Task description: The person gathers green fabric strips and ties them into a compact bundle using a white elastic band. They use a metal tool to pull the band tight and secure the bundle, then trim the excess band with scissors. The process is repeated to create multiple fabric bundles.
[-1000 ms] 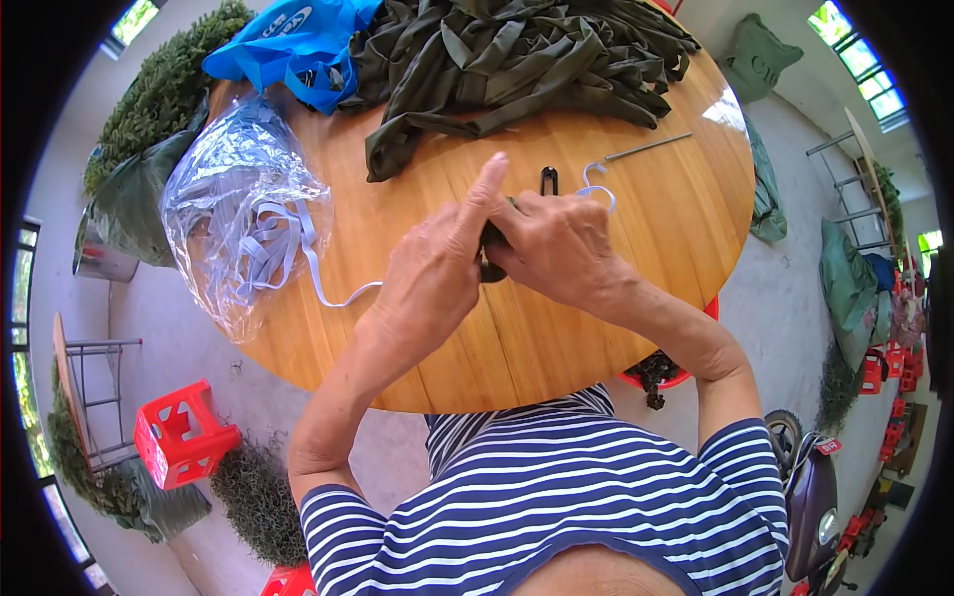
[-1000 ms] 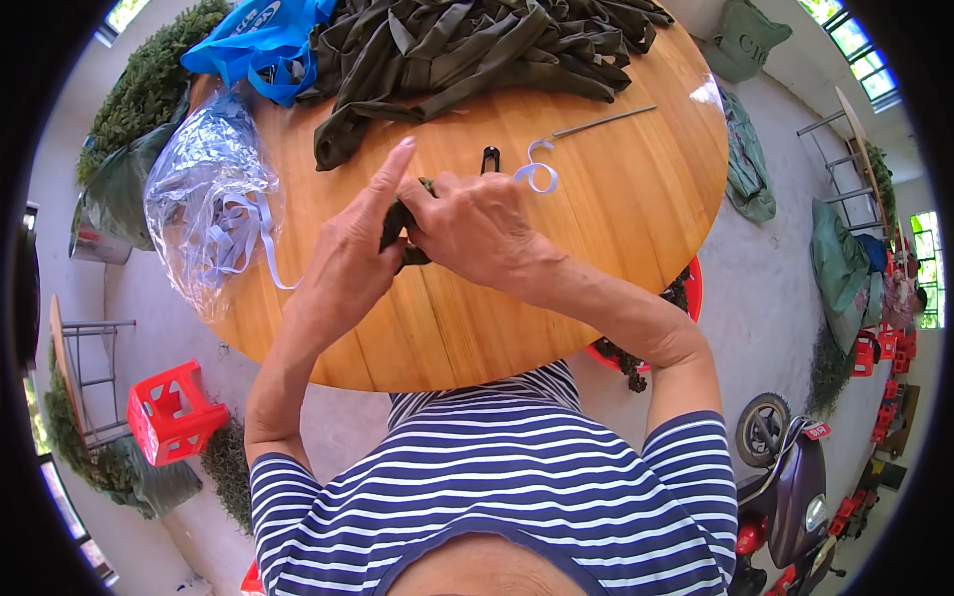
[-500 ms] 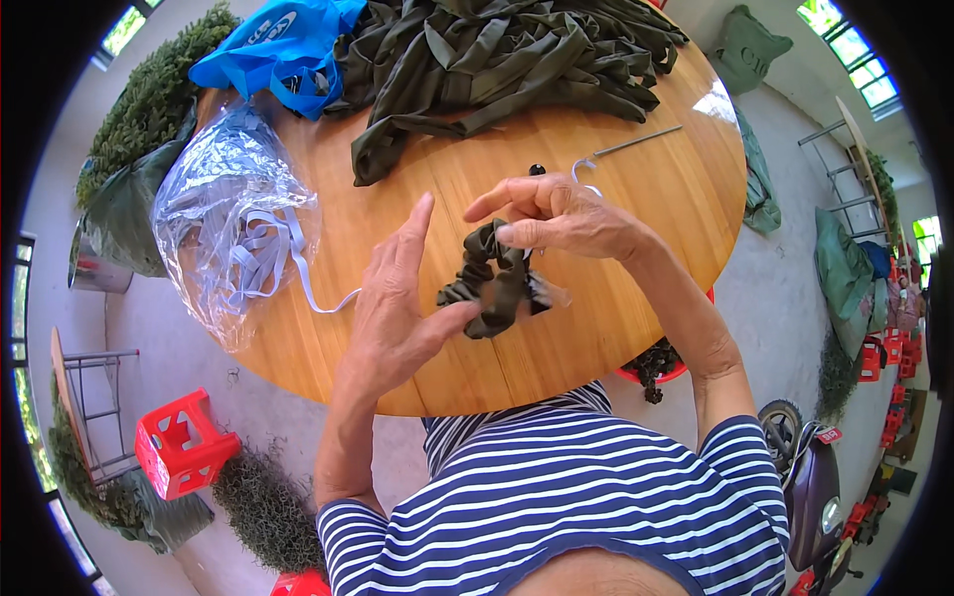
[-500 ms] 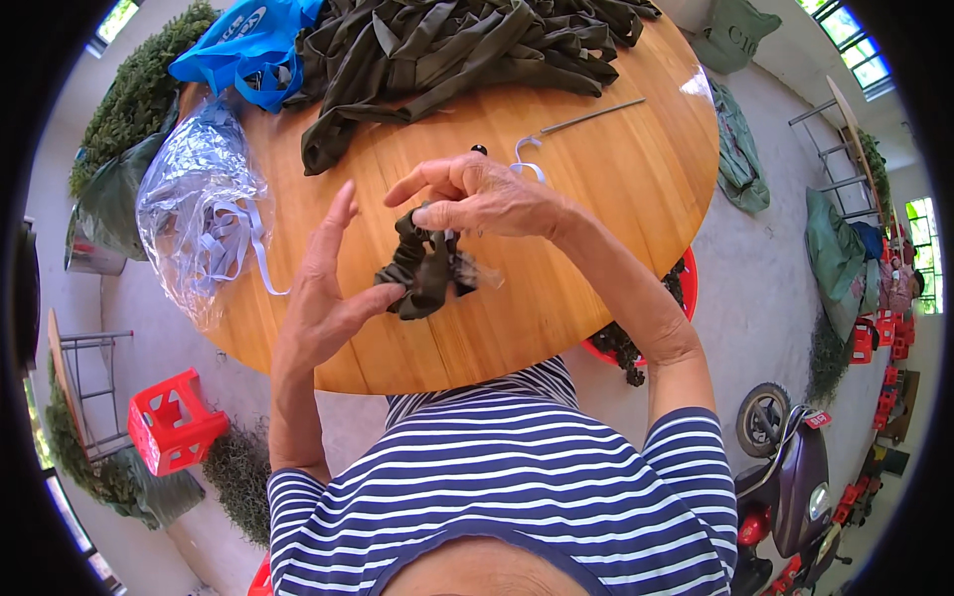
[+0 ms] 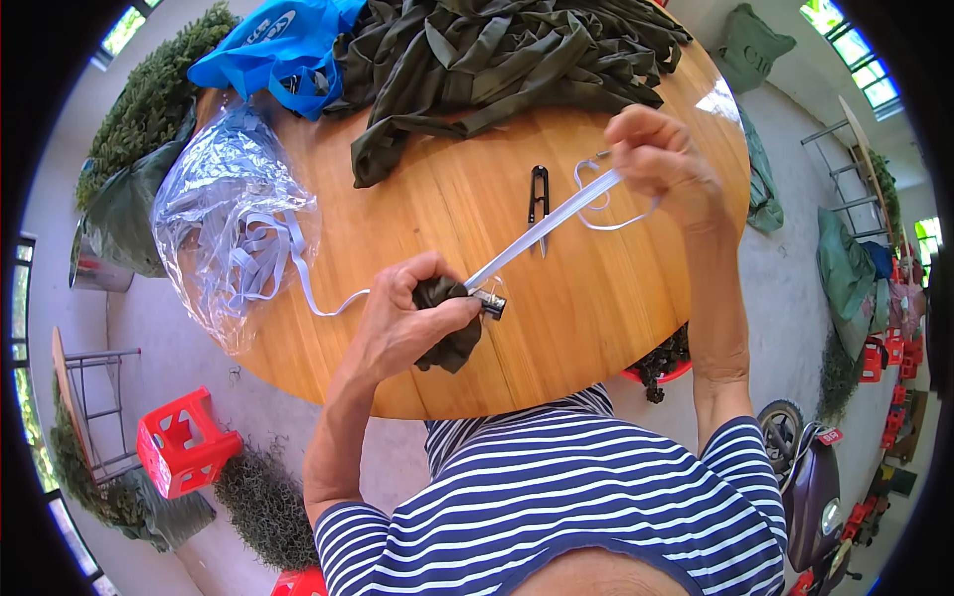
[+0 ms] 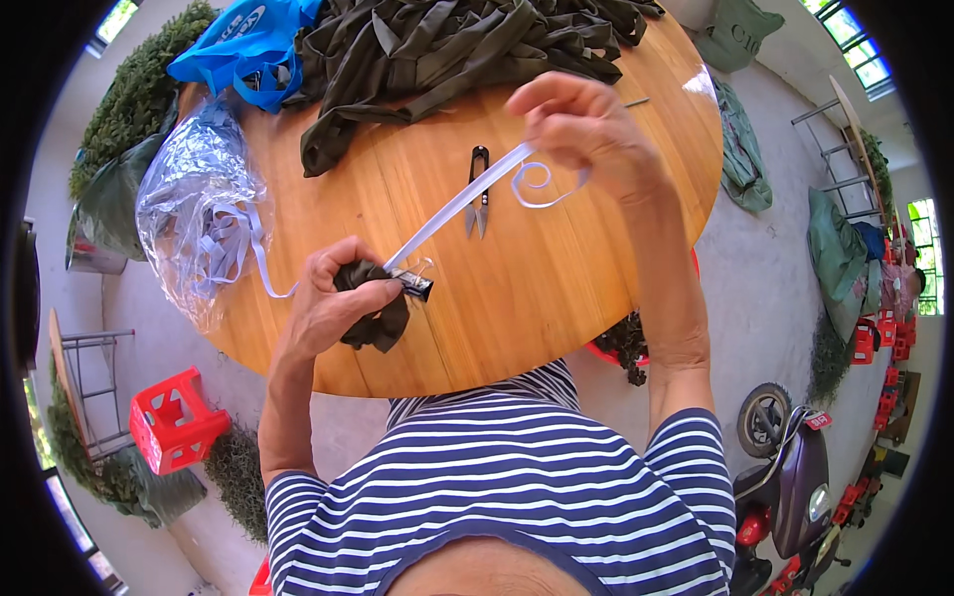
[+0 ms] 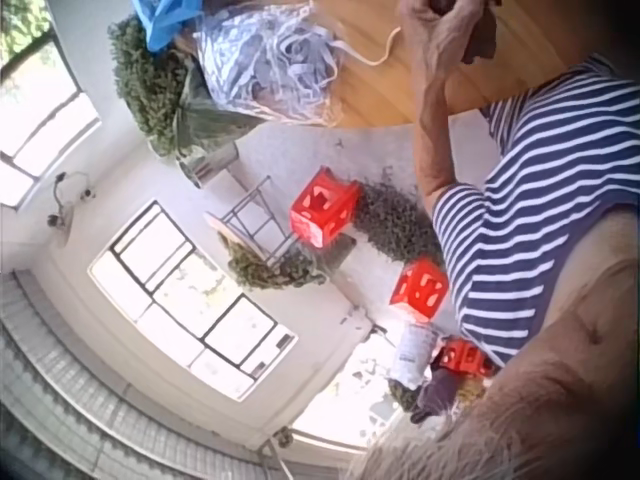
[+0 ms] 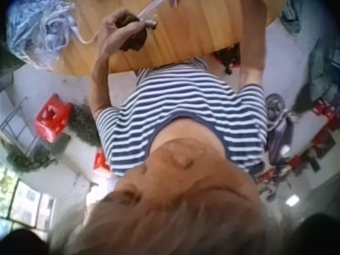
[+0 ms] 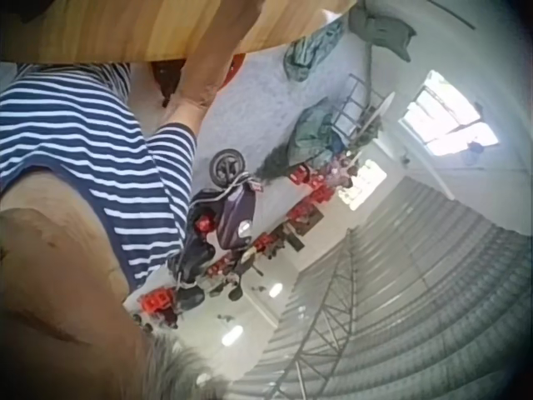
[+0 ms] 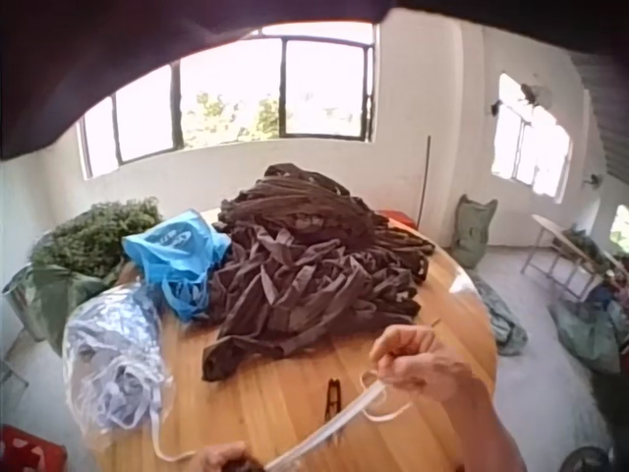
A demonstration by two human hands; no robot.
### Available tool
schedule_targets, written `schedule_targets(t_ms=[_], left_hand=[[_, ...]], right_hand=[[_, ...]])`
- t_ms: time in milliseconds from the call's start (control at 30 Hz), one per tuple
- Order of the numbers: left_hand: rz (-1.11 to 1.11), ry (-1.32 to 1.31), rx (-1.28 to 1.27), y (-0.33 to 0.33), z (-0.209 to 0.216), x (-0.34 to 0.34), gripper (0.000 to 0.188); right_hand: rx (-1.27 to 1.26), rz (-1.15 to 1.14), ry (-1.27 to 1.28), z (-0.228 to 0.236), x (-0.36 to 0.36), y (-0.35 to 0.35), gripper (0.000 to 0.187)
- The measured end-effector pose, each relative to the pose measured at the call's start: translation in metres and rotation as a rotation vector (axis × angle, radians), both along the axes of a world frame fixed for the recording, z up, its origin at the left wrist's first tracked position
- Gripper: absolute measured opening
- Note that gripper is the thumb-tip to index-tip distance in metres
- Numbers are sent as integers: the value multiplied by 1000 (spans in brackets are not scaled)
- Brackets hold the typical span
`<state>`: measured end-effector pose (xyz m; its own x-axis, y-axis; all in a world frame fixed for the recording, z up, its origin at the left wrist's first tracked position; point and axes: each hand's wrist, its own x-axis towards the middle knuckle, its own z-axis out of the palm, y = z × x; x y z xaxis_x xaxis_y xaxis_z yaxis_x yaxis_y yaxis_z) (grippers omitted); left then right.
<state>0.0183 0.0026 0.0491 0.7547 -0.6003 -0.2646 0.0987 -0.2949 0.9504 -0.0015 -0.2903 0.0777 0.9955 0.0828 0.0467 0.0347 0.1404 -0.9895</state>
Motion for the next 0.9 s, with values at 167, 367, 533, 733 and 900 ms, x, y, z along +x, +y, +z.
schedule_targets(t_ms=[167, 367, 533, 733, 900], left_hand=[[-67, 11, -13, 6, 0, -4, 16], [-72, 108, -19, -16, -7, -2, 17], [-105, 193, -29, -28, -22, -2, 19], [-196, -65, 182, -35, -15, -3, 28], [-172, -536, 330, -34, -6, 9, 33]], right_hand=[[-44, 55, 80, -6, -2, -2, 17], [-41, 121, 237, -18, -2, 29, 11], [-194, 131, 297, -37, -8, 22, 15], [-977, -575, 106, -67, 7, -35, 23], [-1248, -532, 296, -83, 8, -57, 29]])
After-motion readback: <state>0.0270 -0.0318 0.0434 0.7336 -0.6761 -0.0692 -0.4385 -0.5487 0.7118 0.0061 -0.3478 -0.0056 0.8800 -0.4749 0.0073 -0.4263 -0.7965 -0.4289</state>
